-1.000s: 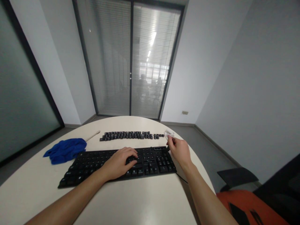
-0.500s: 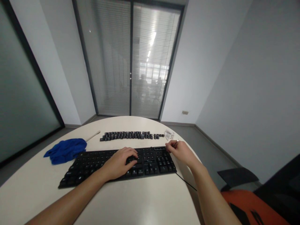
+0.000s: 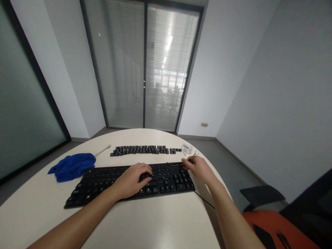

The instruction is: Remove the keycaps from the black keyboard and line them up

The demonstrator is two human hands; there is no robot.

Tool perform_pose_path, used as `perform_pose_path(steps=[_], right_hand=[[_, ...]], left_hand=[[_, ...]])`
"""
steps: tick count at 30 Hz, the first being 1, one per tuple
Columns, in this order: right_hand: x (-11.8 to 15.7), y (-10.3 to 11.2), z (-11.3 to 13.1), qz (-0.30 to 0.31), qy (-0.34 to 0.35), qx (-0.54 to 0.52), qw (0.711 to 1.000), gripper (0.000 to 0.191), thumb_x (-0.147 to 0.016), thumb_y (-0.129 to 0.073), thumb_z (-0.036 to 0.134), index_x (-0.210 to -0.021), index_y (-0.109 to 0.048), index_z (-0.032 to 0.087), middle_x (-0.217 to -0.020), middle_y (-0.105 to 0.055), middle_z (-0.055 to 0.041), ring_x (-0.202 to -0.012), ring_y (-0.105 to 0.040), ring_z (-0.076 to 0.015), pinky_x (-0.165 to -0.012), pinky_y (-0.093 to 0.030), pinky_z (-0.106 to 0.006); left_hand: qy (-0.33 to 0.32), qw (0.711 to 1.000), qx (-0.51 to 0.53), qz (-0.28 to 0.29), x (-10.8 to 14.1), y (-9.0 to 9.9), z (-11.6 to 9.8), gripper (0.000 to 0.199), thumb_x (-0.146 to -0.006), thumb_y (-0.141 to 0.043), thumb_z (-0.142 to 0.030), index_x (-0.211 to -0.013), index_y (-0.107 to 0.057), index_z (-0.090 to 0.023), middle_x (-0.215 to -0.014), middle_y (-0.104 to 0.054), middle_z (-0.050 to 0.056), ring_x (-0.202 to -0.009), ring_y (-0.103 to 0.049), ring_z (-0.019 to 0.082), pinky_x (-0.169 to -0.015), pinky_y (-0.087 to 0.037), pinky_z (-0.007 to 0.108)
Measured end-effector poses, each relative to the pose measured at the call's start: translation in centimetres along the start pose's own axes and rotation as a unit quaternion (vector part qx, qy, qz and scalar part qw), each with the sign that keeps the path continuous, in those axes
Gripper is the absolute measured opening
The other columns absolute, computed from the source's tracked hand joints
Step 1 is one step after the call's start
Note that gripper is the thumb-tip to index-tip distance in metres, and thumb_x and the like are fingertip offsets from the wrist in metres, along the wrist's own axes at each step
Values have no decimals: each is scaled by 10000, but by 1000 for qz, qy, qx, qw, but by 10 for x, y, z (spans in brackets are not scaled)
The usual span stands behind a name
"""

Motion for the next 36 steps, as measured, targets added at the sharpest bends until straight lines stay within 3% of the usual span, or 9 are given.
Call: perform_pose_path(steps=[10,14,21,26,31,36], right_hand=[[4,5,3,6,-10,-44,999,317,-806,-653,481,-760,-733,178,-713,-750,-79,-683,-697,-222,-646,-470,-279],[8,5,10,24,26,-59,998,288,-786,-687,449,-853,-736,174,-675,-729,-48,-643,-670,-199,-610,-449,-264],[14,8,21,25,74,-33,996,390,-906,-521,471,-766,-708,159,-685,-715,-48,-627,-633,-178,-606,-413,-262],[17,9,26,41,110,-31,993,359,-910,-514,448,-860,-732,168,-735,-725,-44,-660,-626,-184,-611,-419,-257],[14,10,18,29,83,-39,995,322,-867,-582,441,-938,-749,175,-863,-752,-75,-779,-665,-214,-705,-460,-278],[8,7,7,37,53,-24,998,264,-837,-618,394,-887,-749,171,-830,-755,-77,-734,-676,-208,-664,-471,-274]], left_hand=[[-1,1000,0,2,1,-1,1,81,-903,-597,-253,-982,-611,-246,-1124,-658,19,-1063,-590,193,-970,-462,383],[1,1000,-1,2,1,-1,1,81,-906,-591,-261,-982,-613,-246,-1130,-656,28,-1067,-589,201,-968,-464,391],[-5,1000,3,-2,1,-2,2,88,-908,-588,-264,-990,-614,-243,-1128,-657,34,-1060,-591,204,-963,-468,398],[1,1000,3,0,1,-1,1,94,-905,-587,-265,-989,-619,-242,-1133,-658,40,-1060,-592,210,-967,-467,409],[-5,1000,5,-3,0,-1,1,90,-910,-582,-276,-985,-620,-243,-1130,-657,38,-1056,-590,209,-965,-470,410],[-3,1000,2,-2,1,-2,3,89,-902,-590,-251,-986,-618,-242,-1128,-657,34,-1061,-589,204,-968,-466,399]])
Point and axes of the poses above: each hand's wrist, its own x-axis away from the middle knuckle, its own y-axis out of the back of the hand, z = x × y, the point moved 3 cm from there along -x, towards the middle knuckle
